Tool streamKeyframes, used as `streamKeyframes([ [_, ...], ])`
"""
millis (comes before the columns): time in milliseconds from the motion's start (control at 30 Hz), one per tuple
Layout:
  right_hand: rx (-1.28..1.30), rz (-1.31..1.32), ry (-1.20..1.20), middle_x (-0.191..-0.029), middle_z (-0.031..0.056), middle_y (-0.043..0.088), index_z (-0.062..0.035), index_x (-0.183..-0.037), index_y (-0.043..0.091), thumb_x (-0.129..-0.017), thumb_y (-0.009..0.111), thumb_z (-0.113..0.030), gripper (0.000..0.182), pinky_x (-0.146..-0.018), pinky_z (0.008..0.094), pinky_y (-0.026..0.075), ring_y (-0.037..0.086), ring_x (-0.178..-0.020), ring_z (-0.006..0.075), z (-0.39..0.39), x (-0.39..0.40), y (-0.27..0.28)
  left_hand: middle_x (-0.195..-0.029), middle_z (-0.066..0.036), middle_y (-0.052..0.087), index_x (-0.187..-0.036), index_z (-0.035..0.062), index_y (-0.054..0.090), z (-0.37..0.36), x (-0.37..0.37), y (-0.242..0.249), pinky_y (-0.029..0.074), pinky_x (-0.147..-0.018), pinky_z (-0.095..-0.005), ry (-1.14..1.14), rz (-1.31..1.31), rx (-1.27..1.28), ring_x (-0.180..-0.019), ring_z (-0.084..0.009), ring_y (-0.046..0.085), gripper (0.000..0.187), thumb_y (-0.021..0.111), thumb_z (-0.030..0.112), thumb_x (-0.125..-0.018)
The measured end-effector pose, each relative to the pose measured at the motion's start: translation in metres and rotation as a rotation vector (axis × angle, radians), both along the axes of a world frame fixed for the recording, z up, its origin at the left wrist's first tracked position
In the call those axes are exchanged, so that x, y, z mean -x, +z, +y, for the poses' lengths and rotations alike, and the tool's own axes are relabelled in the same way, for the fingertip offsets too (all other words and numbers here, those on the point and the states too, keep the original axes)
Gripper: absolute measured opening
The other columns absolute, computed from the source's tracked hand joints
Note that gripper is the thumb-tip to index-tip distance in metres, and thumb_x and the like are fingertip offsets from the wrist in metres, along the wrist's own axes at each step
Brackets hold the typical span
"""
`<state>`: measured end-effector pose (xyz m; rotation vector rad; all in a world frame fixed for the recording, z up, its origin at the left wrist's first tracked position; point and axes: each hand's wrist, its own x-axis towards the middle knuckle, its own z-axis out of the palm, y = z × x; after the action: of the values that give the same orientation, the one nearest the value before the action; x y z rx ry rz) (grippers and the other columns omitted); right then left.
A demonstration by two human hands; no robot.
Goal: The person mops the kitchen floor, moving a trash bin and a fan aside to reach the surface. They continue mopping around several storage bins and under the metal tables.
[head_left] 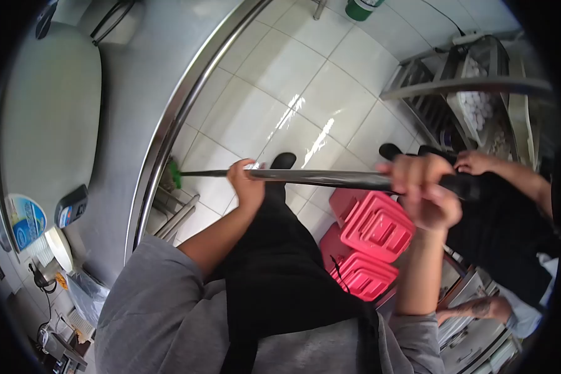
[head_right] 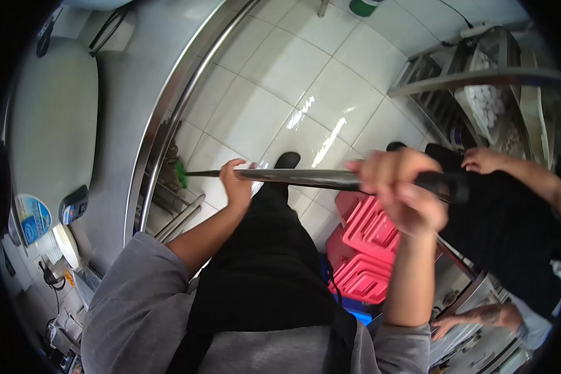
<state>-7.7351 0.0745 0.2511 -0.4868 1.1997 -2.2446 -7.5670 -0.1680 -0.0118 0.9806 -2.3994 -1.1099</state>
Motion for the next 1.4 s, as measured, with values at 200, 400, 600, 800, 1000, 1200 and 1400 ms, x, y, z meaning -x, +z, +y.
streamKeyframes([
  [200, -0.118, 0.210, -0.152, -0.056, -0.0031, 0.042, -0.0165, -0.070, 0.040, -0.084, 0.060, -0.020, 0.025, -0.083, 0.0366, 0.038, 0.043, -0.065, 0.0123, 0.091, 0.115, 0.103, -0.127, -0.011, 0.047, -0.109, 0.0131, 0.063, 0.077, 0.190, 0.077, 0.039, -0.099, -0.0369, -0.223, 0.160, -0.230, -0.124, -0.0293, 0.036, 0.043, 0.082, 0.015, -0.071],
  [400, -0.024, 0.358, -0.417, -0.056, -0.0042, 0.037, -0.0199, -0.061, 0.040, -0.074, 0.060, -0.018, 0.023, -0.085, 0.0339, 0.029, 0.039, -0.067, 0.0116, 0.178, 0.163, 0.120, -0.134, -0.012, 0.045, -0.109, 0.0153, 0.065, 0.117, 0.344, 0.077, 0.036, -0.102, -0.0415, -0.376, 0.394, -0.231, -0.124, -0.0321, 0.039, 0.041, 0.081, 0.025, -0.073],
  [600, -0.172, 0.498, -0.844, -0.071, 0.0064, 0.046, -0.0115, -0.077, 0.045, -0.093, 0.051, -0.038, 0.032, -0.097, 0.0467, 0.034, 0.050, -0.080, 0.0244, 0.089, 0.117, 0.020, -0.145, -0.017, 0.034, -0.128, 0.0265, 0.054, 0.110, 0.451, 0.022, 0.025, -0.114, -0.0426, -0.782, 0.055, -0.181, -0.140, -0.0355, 0.020, 0.061, 0.078, 0.020, -0.073],
  [800, -0.453, 0.450, -1.041, -0.086, 0.0118, 0.056, -0.0082, -0.084, 0.044, -0.087, 0.045, -0.066, 0.058, -0.100, 0.0534, 0.037, 0.056, -0.099, 0.0318, 0.025, -0.010, -0.092, -0.135, -0.010, 0.046, -0.109, 0.0153, 0.058, 0.104, 0.423, -0.070, 0.022, -0.115, -0.0433, -0.912, -0.088, 0.117, -0.138, -0.0303, 0.032, 0.029, 0.065, 0.033, -0.087],
  [1000, -0.164, 0.220, -1.076, -0.080, 0.0089, 0.054, -0.0087, -0.080, 0.047, -0.098, 0.033, -0.055, 0.052, -0.101, 0.0528, 0.035, 0.056, -0.095, 0.0288, 0.090, -0.076, -0.002, -0.101, -0.011, 0.057, -0.088, 0.0087, 0.056, 0.121, 0.297, 0.014, 0.047, -0.090, -0.0394, -1.038, 0.091, 0.137, -0.096, -0.0321, 0.057, 0.021, 0.072, 0.018, -0.079],
  [1200, 0.011, 0.210, -1.122, -0.062, 0.0022, 0.035, -0.0114, -0.068, 0.039, -0.094, 0.048, -0.051, 0.049, -0.089, 0.0455, 0.043, 0.041, -0.063, 0.0208, 0.127, -0.170, 0.113, -0.089, -0.009, 0.058, -0.083, 0.0079, 0.056, 0.133, 0.108, 0.082, 0.046, -0.080, -0.0405, -0.970, 0.253, 0.000, -0.094, -0.0327, 0.054, 0.022, 0.073, 0.015, -0.070],
  [1400, 0.048, 0.262, -0.736, -0.060, -0.0018, 0.031, -0.0113, -0.077, 0.037, -0.091, 0.062, -0.038, 0.039, -0.071, 0.0325, 0.037, 0.032, -0.054, 0.0119, 0.139, -0.226, 0.205, -0.080, -0.002, 0.062, -0.084, 0.0095, 0.058, 0.108, -0.071, 0.150, 0.048, -0.075, -0.0380, -0.979, 0.183, -0.071, -0.089, -0.0255, 0.055, 0.018, 0.069, 0.018, -0.073],
])
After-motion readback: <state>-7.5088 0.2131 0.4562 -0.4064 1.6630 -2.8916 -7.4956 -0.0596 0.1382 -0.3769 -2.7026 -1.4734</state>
